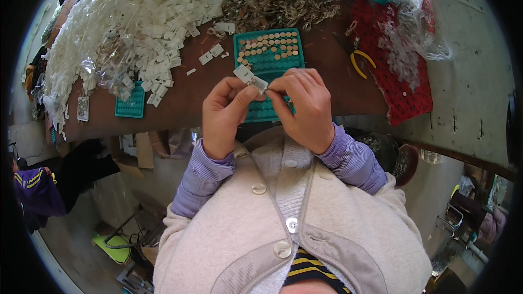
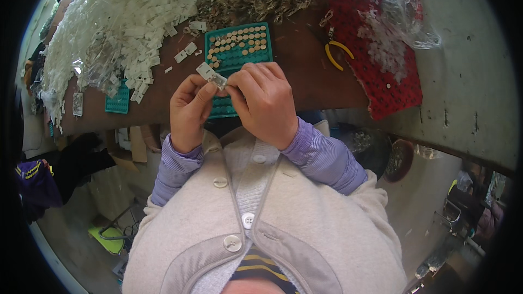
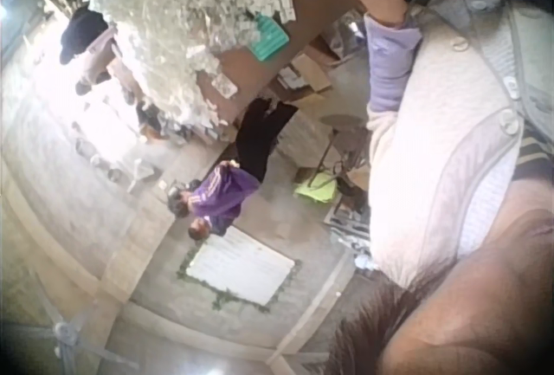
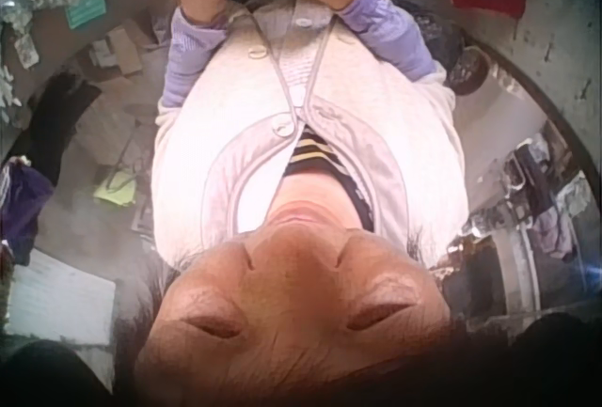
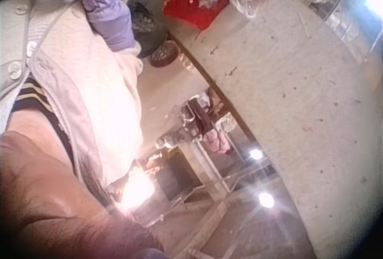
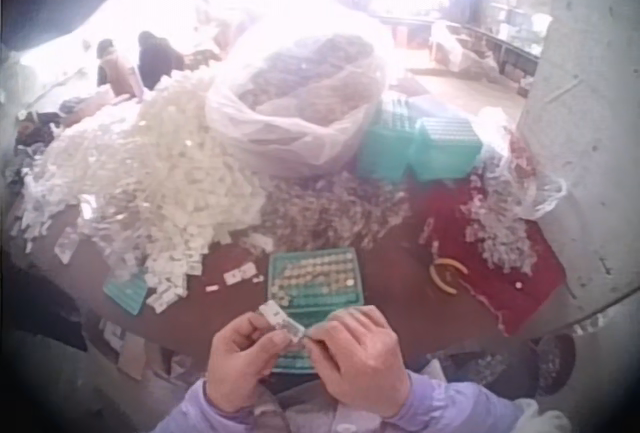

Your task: The person assembles small white plastic housings with metal contacts and wire leads. They repeatedly insert contacts, attach wires, and test the assembly by pressing a button that causes a red LED to light. Completed units are placed into a green tray on the table.

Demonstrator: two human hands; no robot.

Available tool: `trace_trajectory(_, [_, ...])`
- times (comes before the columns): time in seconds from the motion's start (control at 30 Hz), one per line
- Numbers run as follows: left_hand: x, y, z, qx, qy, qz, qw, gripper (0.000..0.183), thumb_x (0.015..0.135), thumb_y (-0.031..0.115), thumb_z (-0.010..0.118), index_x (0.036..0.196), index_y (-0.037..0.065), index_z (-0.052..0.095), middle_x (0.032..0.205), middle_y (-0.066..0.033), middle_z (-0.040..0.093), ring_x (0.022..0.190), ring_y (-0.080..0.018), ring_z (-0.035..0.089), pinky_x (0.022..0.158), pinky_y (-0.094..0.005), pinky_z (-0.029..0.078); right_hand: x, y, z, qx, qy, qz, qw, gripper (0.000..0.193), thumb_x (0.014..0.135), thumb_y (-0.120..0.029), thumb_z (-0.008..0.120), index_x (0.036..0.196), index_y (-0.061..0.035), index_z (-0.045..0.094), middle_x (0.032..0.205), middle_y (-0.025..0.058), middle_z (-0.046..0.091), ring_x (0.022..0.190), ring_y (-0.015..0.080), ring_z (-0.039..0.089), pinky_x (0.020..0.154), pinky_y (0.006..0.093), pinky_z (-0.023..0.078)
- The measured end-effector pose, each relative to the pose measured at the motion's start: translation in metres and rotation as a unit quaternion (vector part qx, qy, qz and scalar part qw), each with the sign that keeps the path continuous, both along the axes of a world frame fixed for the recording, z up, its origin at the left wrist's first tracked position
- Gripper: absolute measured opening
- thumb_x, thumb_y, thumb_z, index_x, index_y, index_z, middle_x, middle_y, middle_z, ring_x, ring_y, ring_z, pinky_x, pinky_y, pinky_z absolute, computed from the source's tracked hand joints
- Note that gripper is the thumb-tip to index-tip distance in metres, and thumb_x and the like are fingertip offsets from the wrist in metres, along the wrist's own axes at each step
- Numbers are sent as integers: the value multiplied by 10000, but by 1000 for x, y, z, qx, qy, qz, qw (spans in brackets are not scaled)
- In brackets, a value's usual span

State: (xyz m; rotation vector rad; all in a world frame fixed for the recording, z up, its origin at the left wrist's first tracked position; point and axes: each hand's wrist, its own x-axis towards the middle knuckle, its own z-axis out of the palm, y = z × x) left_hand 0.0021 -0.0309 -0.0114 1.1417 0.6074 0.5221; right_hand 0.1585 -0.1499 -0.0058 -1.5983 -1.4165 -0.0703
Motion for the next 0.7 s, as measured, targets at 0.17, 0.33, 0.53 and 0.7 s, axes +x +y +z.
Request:
trace_trajectory(0.17, [-10, -5, -10, 50, 45, 4, 998, 151, 1052, 132, 750, 1164, 44, 700, 919, 22, 726, 646, 7, 485, 541, -184, 365, 4, 7, -2, 21, -87, 59, 994, 135, 858, -34, 782, 944, -58, 682, 925, 83, 641, 902, 295, 688, 903, 457, 520])
trace_trajectory(0.33, [-20, 5, -14, -28, 1, 31, 999, 169, 1060, 132, 743, 1193, 35, 707, 936, 24, 725, 650, 6, 492, 546, -183, 384, -6, 25, -6, -5, -45, 69, 997, 251, 814, -18, 838, 1026, -61, 711, 944, 81, 670, 881, 305, 678, 889, 453, 536])
trace_trajectory(0.53, [-26, 15, -17, -57, -10, 29, 998, 205, 1067, 142, 737, 1228, 22, 698, 959, 19, 732, 653, 9, 499, 545, -175, 386, -12, 42, -10, -7, -49, 95, 994, 237, 814, -25, 838, 1001, -66, 698, 949, 71, 657, 891, 286, 681, 846, 431, 512])
trace_trajectory(0.7, [-21, 14, -21, -62, -15, 23, 998, 214, 1070, 141, 730, 1244, 23, 690, 995, -2, 757, 640, 6, 496, 536, -176, 385, -12, 40, -11, -15, -16, 83, 996, 225, 822, -21, 834, 1006, -62, 713, 923, 77, 657, 895, 292, 685, 806, 418, 517])
